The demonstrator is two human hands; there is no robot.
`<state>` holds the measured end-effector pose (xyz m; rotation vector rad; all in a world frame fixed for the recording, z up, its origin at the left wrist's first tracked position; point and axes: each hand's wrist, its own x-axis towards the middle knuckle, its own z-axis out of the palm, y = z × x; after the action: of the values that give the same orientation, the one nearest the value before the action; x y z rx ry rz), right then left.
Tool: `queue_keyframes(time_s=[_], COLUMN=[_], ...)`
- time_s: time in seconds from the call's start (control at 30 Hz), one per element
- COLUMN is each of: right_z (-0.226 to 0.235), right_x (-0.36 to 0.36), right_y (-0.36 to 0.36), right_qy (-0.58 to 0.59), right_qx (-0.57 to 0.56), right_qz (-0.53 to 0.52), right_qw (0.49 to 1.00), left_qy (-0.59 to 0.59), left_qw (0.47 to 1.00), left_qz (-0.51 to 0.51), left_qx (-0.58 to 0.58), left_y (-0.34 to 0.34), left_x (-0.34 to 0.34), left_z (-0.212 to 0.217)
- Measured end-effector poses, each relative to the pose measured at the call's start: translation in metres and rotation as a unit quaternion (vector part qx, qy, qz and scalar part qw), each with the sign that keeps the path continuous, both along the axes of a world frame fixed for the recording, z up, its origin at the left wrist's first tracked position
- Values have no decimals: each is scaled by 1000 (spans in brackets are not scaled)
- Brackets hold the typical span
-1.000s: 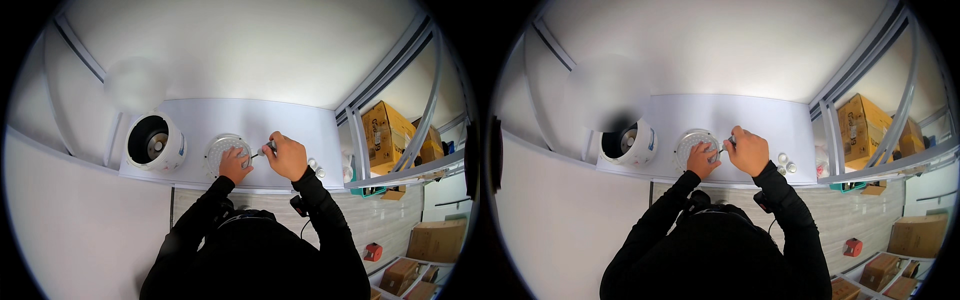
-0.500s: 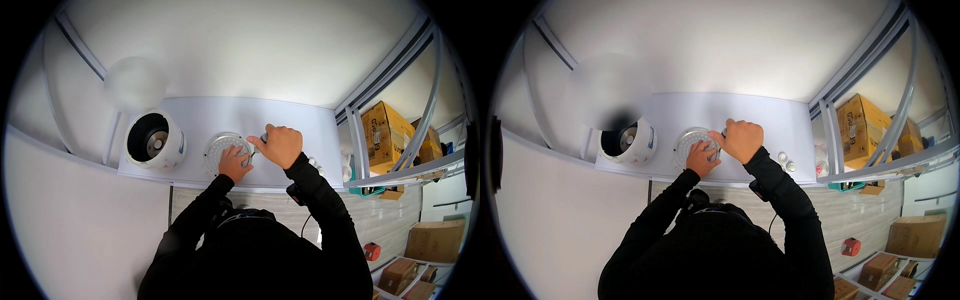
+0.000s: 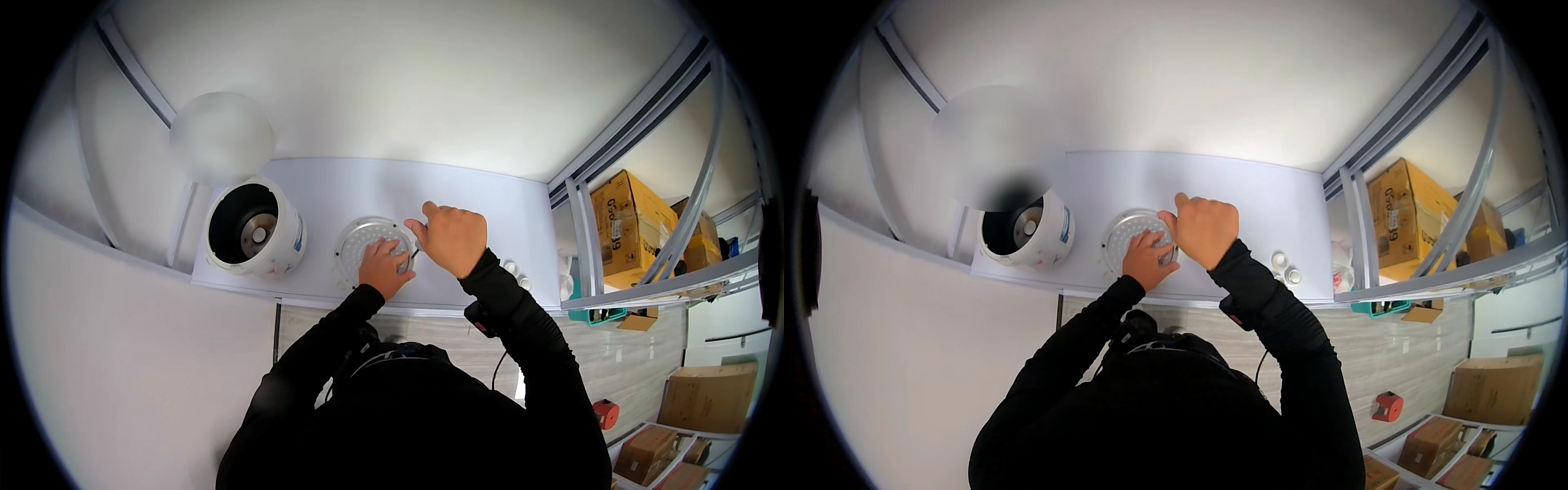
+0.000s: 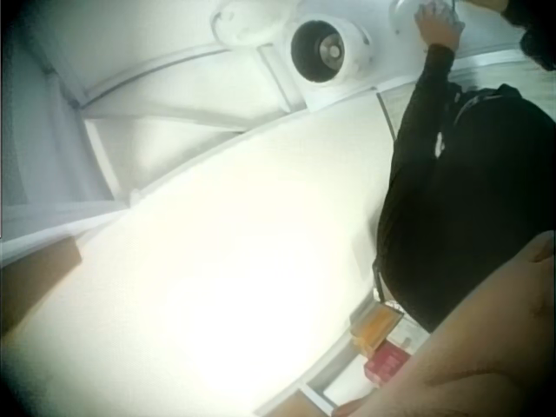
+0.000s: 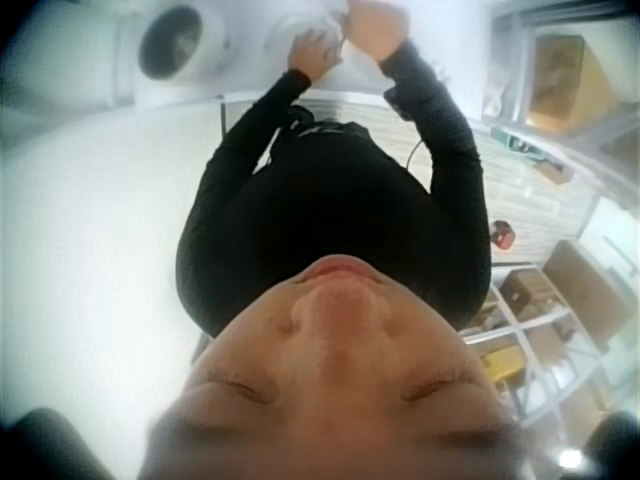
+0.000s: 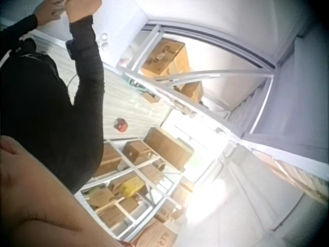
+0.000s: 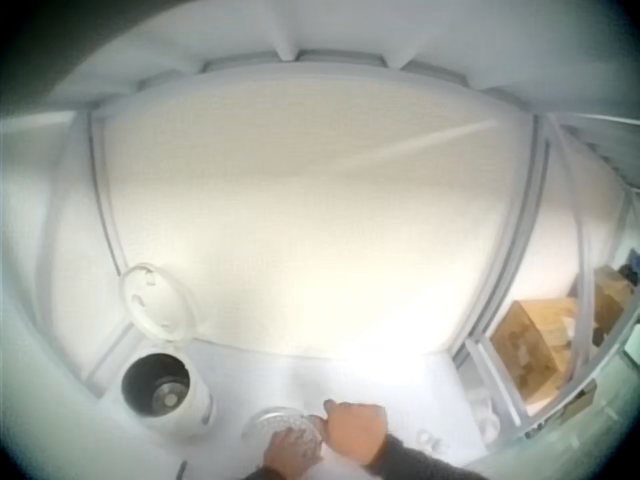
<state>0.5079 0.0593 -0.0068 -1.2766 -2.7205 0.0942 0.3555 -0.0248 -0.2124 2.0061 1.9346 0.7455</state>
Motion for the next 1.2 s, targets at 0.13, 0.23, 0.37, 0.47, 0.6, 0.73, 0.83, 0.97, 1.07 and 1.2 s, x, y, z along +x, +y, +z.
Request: queue_keyframes(time_s=[0.13, 0.23, 0.37, 0.47, 0.6, 0.73, 0.83, 0.97, 1.07, 1.2], right_z=[-2, -17, -15, -12, -17, -21, -19, 1, -9, -17], right_x=[4, 10, 12, 9, 14, 22, 22, 10, 16, 21], right_y=[-13, -6, -8, -8, -13, -5, -2, -4, -15, 0], right_qy=[48, 200, 93, 6, 101, 170, 60, -75, 111, 186], right_qx=[86, 142, 112, 55, 114, 120, 50, -38, 113, 106], right_qz=[-15, 69, 41, -13, 31, 118, 87, -2, 57, 175], right_qw=[995, 967, 988, 998, 988, 971, 993, 996, 986, 961], left_qy=[2, 1, 18, 27, 20, 0, 13, 23, 17, 0], left_qw=[1000, 1000, 999, 999, 1000, 1000, 1000, 1000, 1000, 1000], left_qz=[0, -3, -3, -6, 0, 4, 7, 10, 10, 5], left_qx=[1, 1, -31, -31, -16, -3, -8, -7, -5, 5], left_y=[0, 1, 1, 1, 1, 0, 0, -1, 0, 1], left_x=[0, 1, 0, -2, 0, 1, 1, 0, 0, 3], left_z=[-2, -2, 4, 3, 0, -1, 1, 1, -1, -4])
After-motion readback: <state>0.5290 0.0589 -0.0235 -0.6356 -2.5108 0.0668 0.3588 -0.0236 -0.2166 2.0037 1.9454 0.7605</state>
